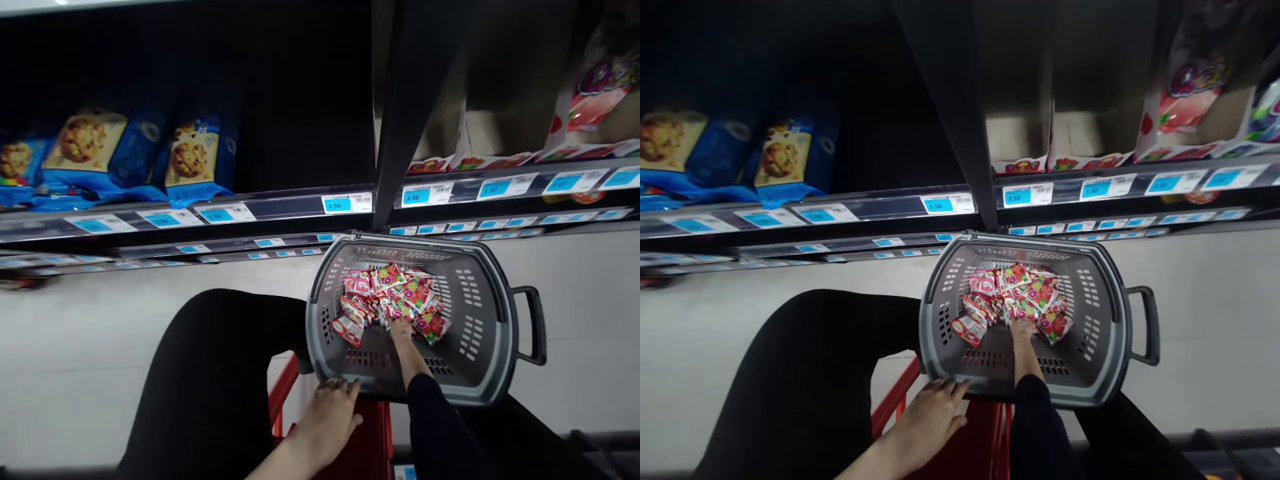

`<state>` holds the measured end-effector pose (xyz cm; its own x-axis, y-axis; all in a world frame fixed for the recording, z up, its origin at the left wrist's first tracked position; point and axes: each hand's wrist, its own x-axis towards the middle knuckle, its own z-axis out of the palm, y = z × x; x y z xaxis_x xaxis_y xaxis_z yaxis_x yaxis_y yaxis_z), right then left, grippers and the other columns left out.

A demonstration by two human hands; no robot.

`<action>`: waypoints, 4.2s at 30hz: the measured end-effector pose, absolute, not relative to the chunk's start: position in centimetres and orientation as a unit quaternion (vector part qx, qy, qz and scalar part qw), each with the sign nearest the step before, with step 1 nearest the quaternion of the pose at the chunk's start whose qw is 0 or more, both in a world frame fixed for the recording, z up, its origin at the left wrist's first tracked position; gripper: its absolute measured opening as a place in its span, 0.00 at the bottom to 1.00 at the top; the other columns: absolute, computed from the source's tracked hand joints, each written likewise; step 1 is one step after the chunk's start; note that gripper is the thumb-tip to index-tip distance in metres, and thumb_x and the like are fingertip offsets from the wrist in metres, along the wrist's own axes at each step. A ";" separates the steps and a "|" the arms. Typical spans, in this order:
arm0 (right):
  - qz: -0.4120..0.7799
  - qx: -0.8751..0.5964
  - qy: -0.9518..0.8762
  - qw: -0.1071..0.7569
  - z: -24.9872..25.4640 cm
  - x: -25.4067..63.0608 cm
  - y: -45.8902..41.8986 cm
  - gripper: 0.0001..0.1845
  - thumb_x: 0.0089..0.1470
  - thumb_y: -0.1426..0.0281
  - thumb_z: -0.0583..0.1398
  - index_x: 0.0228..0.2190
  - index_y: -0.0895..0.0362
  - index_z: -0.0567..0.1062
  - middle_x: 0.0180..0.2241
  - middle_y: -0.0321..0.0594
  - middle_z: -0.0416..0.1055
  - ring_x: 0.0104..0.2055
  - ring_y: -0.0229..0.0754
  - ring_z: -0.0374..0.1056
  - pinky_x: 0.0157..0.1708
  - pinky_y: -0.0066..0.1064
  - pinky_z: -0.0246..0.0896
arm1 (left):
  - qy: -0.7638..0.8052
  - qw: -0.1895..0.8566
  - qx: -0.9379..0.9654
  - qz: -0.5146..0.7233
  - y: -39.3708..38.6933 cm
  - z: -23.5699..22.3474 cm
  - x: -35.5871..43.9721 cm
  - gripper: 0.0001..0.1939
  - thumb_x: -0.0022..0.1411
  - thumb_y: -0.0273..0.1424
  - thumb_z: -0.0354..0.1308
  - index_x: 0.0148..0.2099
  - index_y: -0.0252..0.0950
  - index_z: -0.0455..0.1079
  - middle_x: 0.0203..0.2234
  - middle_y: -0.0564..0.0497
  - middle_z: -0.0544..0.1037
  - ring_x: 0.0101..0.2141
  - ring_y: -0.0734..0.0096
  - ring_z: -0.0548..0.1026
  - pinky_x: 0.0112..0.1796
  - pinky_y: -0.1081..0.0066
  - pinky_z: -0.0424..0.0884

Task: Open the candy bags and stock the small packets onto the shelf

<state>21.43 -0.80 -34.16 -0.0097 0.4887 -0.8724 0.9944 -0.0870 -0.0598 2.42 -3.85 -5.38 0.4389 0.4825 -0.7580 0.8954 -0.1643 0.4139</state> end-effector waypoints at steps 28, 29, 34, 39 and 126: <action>-0.537 0.612 0.317 -0.487 -4.8 21.0 -5.0 0.25 0.38 0.60 0.64 0.40 0.52 0.67 0.34 0.39 0.71 0.29 0.41 0.68 0.24 0.33 0.68 | 0.457 0.741 0.246 0.425 -1.7 -3.6 3.1 0.31 0.40 0.28 0.63 0.48 0.36 0.58 0.34 0.49 0.73 0.31 0.68 0.72 0.29 0.72 0.68; -0.555 0.600 0.332 -0.470 -4.6 21.7 -4.7 0.29 0.37 0.61 0.65 0.43 0.52 0.65 0.36 0.40 0.71 0.29 0.41 0.68 0.22 0.33 0.68 | 0.450 0.736 0.274 0.424 -1.8 -3.7 3.1 0.31 0.41 0.28 0.63 0.49 0.36 0.58 0.36 0.49 0.73 0.32 0.68 0.72 0.31 0.72 0.68; -0.567 0.590 0.339 -0.463 -4.6 22.4 -4.8 0.17 0.44 0.59 0.60 0.34 0.57 0.70 0.30 0.40 0.72 0.28 0.41 0.68 0.24 0.32 0.68 | 0.452 0.695 0.347 0.439 -1.6 -4.0 2.6 0.35 0.45 0.30 0.60 0.56 0.38 0.53 0.38 0.48 0.73 0.32 0.68 0.73 0.34 0.70 0.68; -0.570 0.561 0.337 -0.497 -4.8 20.5 -5.2 0.14 0.46 0.61 0.59 0.32 0.56 0.67 0.26 0.37 0.71 0.25 0.39 0.68 0.23 0.31 0.67 | 0.474 0.658 0.330 0.482 -1.6 -3.3 2.2 0.34 0.50 0.31 0.56 0.59 0.39 0.50 0.43 0.47 0.72 0.37 0.68 0.72 0.37 0.70 0.68; -0.428 0.668 0.594 -0.133 -17.4 14.2 0.5 0.04 0.45 0.74 0.59 0.22 0.58 0.73 0.22 0.44 0.73 0.31 0.45 0.69 0.34 0.31 0.56 | 0.488 0.442 0.745 -0.103 -5.8 -2.4 1.3 0.21 0.51 0.35 0.55 0.45 0.27 0.70 0.32 0.30 0.76 0.35 0.43 0.74 0.34 0.54 0.67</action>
<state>14.17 0.48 -17.41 -0.0716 0.9074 -0.4142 0.6800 -0.2594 -0.6858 1.29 -5.78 -2.40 0.5021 0.6362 -0.5858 0.8189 -0.1320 0.5585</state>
